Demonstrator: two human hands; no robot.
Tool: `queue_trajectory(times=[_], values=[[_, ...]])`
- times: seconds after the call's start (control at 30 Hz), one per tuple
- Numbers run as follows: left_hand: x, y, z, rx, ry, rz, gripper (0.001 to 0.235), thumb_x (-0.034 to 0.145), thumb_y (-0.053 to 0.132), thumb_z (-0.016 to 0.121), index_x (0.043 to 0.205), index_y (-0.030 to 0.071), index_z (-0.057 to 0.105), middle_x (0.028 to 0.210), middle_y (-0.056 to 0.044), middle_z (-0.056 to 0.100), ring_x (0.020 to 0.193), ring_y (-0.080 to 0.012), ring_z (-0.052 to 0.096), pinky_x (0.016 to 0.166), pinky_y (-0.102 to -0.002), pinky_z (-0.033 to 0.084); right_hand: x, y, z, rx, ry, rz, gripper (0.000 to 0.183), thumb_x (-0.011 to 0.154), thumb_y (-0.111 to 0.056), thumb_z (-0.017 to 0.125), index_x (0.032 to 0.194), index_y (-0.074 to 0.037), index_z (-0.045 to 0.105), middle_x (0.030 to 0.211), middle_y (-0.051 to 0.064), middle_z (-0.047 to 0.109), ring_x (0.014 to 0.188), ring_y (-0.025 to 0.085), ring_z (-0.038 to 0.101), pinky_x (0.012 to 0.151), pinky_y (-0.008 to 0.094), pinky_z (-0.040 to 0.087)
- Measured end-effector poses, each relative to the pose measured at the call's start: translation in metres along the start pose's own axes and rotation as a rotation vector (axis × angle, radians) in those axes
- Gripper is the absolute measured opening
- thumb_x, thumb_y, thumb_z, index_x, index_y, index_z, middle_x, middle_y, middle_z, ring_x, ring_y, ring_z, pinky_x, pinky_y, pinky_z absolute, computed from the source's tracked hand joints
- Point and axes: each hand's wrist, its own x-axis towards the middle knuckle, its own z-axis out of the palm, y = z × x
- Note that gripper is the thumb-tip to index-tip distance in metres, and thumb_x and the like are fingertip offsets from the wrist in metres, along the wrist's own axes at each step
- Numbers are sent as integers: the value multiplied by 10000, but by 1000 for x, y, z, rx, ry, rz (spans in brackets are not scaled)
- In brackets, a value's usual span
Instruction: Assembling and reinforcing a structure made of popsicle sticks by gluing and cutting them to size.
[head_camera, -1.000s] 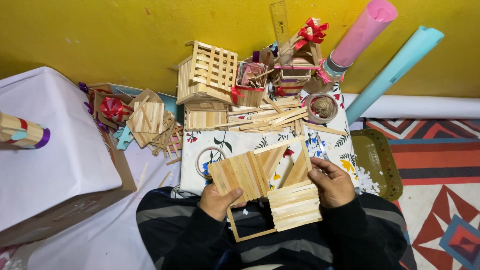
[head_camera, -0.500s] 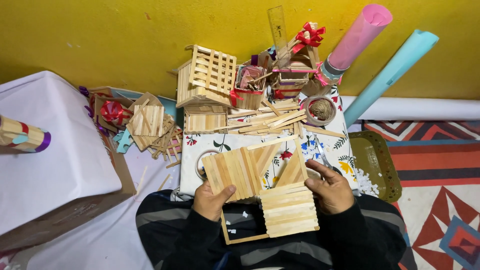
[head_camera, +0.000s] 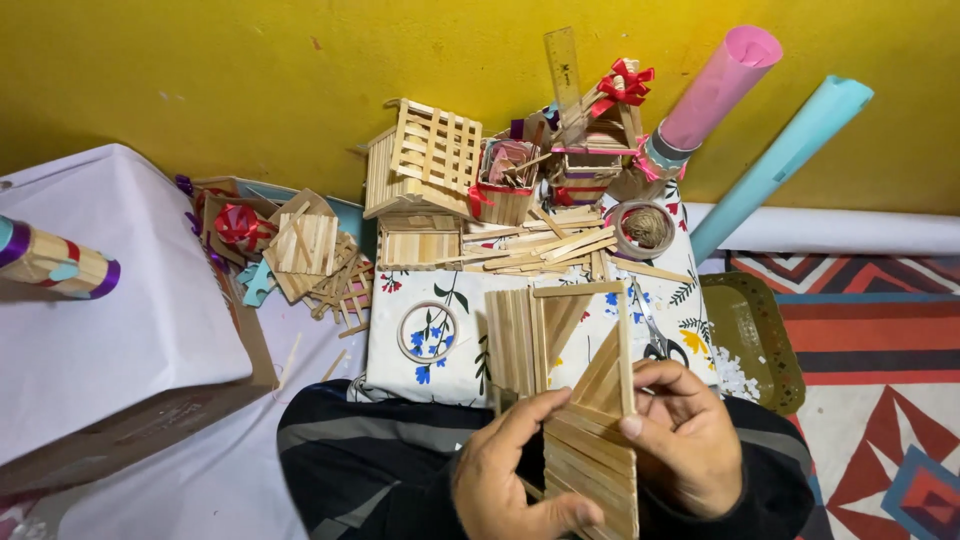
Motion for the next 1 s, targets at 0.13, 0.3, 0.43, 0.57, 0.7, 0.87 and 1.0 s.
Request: queue_trajectory(times=[0.13,0.3,0.43,0.57,0.7,0.87,1.0], values=[[-10,-27,-12,-382,-182,-175,1088,697,587,858,1423,-80,398,1276,-246,644,1118,-311,703,990,-418,557,-3,13,50,-14,-184,-36,454,911,3,705,1298,189,560,1201,274,642,918,251,650,745,363,575],[-11,-66,-34,-457,20,-416,468,875,-93,610,1337,-108,542,1159,-212,731,997,-199,710,877,-274,577,-4,14,49,-171,-154,20,292,866,124,639,1154,169,658,1246,293,676,1000,342,767,887,407,626],[-6,-104,-57,-515,79,-440,455,859,-115,638,1309,-117,570,1208,-240,694,1059,-245,698,935,-324,590,8,-16,34,-689,-60,-307,153,822,90,674,960,81,740,982,185,768,762,204,747,640,239,621],[-3,-134,-78,-482,45,-526,433,821,-142,698,1243,-147,600,1068,-263,714,840,-238,743,773,-279,641,31,-32,1,-1277,194,-479,182,825,47,726,1005,68,743,1085,173,743,928,231,714,815,285,570],[4,-147,-89,-330,-28,-569,349,827,-107,721,1168,-143,655,953,-216,761,710,-171,725,674,-222,620,48,-30,-39,-1237,137,-52,284,846,-57,698,1113,3,776,1200,119,769,1043,219,720,901,300,566],[26,-152,-91,-188,-126,-562,323,838,-50,738,1159,-78,717,942,-159,788,753,-140,719,726,-227,620,58,-6,-54,-826,139,419,347,909,-15,650,1220,93,760,890,233,816,671,235,697,619,315,565],[47,-145,-98,46,-134,-561,450,834,7,754,1280,-3,696,910,-73,687,652,-90,636,632,-182,555,55,12,-66,-664,75,544,331,871,99,655,1176,184,752,902,294,821,657,255,705,640,310,578]])
